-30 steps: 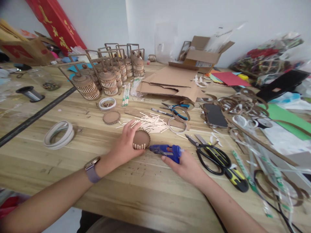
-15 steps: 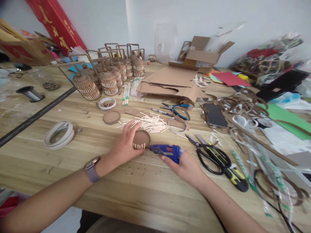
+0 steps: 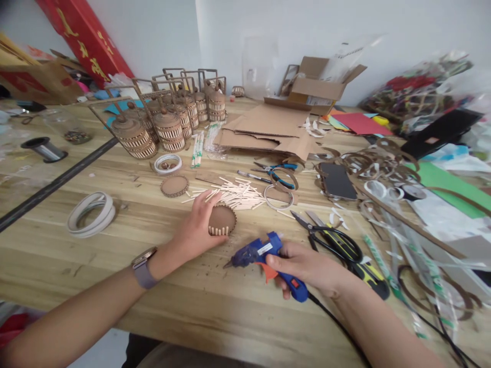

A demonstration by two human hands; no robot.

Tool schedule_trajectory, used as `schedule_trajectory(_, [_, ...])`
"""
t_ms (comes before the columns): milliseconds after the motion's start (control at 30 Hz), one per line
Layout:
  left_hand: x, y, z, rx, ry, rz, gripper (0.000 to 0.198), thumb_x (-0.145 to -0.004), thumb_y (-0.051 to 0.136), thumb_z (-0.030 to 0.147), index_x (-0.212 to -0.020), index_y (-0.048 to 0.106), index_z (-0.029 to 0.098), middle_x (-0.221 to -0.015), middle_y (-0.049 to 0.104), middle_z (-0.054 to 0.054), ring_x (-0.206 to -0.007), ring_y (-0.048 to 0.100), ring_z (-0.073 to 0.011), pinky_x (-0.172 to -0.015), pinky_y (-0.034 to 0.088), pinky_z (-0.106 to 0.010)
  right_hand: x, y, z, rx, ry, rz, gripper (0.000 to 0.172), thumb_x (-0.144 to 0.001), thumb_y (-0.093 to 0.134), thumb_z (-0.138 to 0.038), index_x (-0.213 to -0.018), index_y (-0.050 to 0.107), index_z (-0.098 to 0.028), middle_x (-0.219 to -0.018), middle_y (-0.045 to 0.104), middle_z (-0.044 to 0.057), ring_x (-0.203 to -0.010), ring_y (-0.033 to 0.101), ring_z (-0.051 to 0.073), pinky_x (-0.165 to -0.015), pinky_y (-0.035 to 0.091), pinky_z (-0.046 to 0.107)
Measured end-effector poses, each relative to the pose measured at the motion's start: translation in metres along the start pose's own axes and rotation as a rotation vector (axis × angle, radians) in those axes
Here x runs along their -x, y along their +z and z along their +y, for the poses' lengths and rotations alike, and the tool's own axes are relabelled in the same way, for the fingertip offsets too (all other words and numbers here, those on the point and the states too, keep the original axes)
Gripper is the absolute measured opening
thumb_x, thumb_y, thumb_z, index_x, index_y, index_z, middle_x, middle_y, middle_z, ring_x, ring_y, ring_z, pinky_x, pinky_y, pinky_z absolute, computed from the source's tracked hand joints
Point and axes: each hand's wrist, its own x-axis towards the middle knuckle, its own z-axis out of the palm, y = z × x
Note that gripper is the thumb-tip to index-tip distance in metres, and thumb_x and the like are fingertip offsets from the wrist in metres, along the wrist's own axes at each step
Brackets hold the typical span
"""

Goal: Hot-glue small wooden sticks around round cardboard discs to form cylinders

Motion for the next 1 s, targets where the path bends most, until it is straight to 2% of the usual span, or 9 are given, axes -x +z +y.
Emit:
schedule_trajectory(100, [0.0,0.0,0.0,-0.014,-0.001,-0.007,0.108,-0.062,0.089,0.019,-0.147,0.023,0.028,-0.152,0.026,-0.019,-0.145,0.028,-0.04,-0.114,0.035,-0.059,-0.002,0.002,-0.003,0.162,-0.014,-0.042,0.066,-0.069,0.061,-0.081,-0.085,0.062,-0.017,-0.073,0.066,0.004,-0.055,0.058,0.012,-0.053,0.05,0.025])
schedule_trajectory(167, [-0.001,0.0,0.0,-0.02,-0.005,-0.008,0.106,-0.063,0.088,0.019,-0.147,0.024,0.027,-0.153,0.026,-0.019,-0.145,0.029,-0.04,-0.114,0.036,-0.059,-0.002,-0.002,-0.007,0.42,-0.064,0.032,0.065,-0.079,0.049,-0.081,-0.08,0.063,-0.017,-0.07,0.066,0.004,-0.059,0.059,0.015,-0.055,0.048,0.026])
schedule_trajectory(267, [-0.001,0.0,0.001,-0.018,-0.021,-0.009,0.105,-0.062,0.088,0.019,-0.147,0.026,0.027,-0.153,0.027,-0.018,-0.143,0.032,-0.0408,-0.112,0.039,-0.06,-0.001,-0.013,-0.016,0.906,-0.075,0.254,0.054,-0.092,0.042,-0.063,-0.071,0.064,-0.019,-0.069,0.067,0.006,-0.065,0.062,0.019,-0.06,0.046,0.028])
schedule_trajectory(333, [-0.002,0.0,0.001,-0.02,-0.036,-0.012,0.105,-0.061,0.088,0.019,-0.146,0.028,0.026,-0.153,0.027,-0.018,-0.142,0.034,-0.0415,-0.111,0.04,-0.06,-0.005,-0.023,-0.022,1.152,-0.032,0.464,0.04,-0.096,0.045,-0.045,-0.076,0.068,-0.019,-0.079,0.072,0.009,-0.074,0.066,0.023,-0.063,0.045,0.029])
schedule_trajectory(400, [-0.002,0.0,0.001,-0.023,-0.041,-0.012,0.104,-0.061,0.088,0.02,-0.146,0.029,0.027,-0.153,0.027,-0.018,-0.142,0.034,-0.0417,-0.11,0.041,-0.06,-0.014,-0.032,-0.026,1.299,-0.007,0.686,0.029,-0.095,0.046,-0.03,-0.087,0.071,-0.019,-0.094,0.074,0.012,-0.086,0.068,0.026,-0.065,0.045,0.03])
schedule_trajectory(467, [-0.001,0.0,0.001,-0.02,-0.034,-0.007,0.104,-0.062,0.088,0.02,-0.146,0.028,0.029,-0.153,0.027,-0.017,-0.142,0.034,-0.0411,-0.109,0.042,-0.06,-0.026,-0.039,-0.028,1.371,-0.003,0.769,0.026,-0.094,0.046,-0.021,-0.094,0.072,-0.017,-0.103,0.073,0.014,-0.093,0.069,0.028,-0.068,0.046,0.031])
schedule_trajectory(733, [0.0,0.0,0.0,-0.011,-0.027,-0.015,0.106,-0.062,0.089,0.02,-0.147,0.026,0.029,-0.153,0.026,-0.017,-0.143,0.033,-0.041,-0.11,0.041,-0.059,-0.048,-0.039,-0.037,1.412,-0.11,0.644,0.02,-0.093,0.049,-0.019,-0.085,0.067,-0.015,-0.094,0.071,0.016,-0.088,0.068,0.028,-0.071,0.047,0.033])
schedule_trajectory(900, [-0.001,-0.001,0.001,-0.019,-0.028,-0.029,0.105,-0.064,0.088,0.022,-0.147,0.025,0.03,-0.153,0.025,-0.017,-0.143,0.033,-0.0406,-0.11,0.041,-0.059,-0.049,-0.018,-0.041,0.949,-0.477,0.415,0.019,-0.09,0.05,-0.025,-0.102,0.063,-0.019,-0.08,0.068,0.004,-0.069,0.062,0.018,-0.065,0.045,0.028])
schedule_trajectory(1000, [-0.001,-0.001,0.001,-0.024,-0.037,-0.033,0.105,-0.063,0.089,0.023,-0.147,0.024,0.03,-0.154,0.024,-0.017,-0.142,0.034,-0.0406,-0.108,0.043,-0.058,-0.053,-0.001,-0.04,0.697,-0.585,0.327,0.024,-0.089,0.051,-0.031,-0.106,0.063,-0.021,-0.078,0.068,0.002,-0.067,0.06,0.017,-0.062,0.045,0.027])
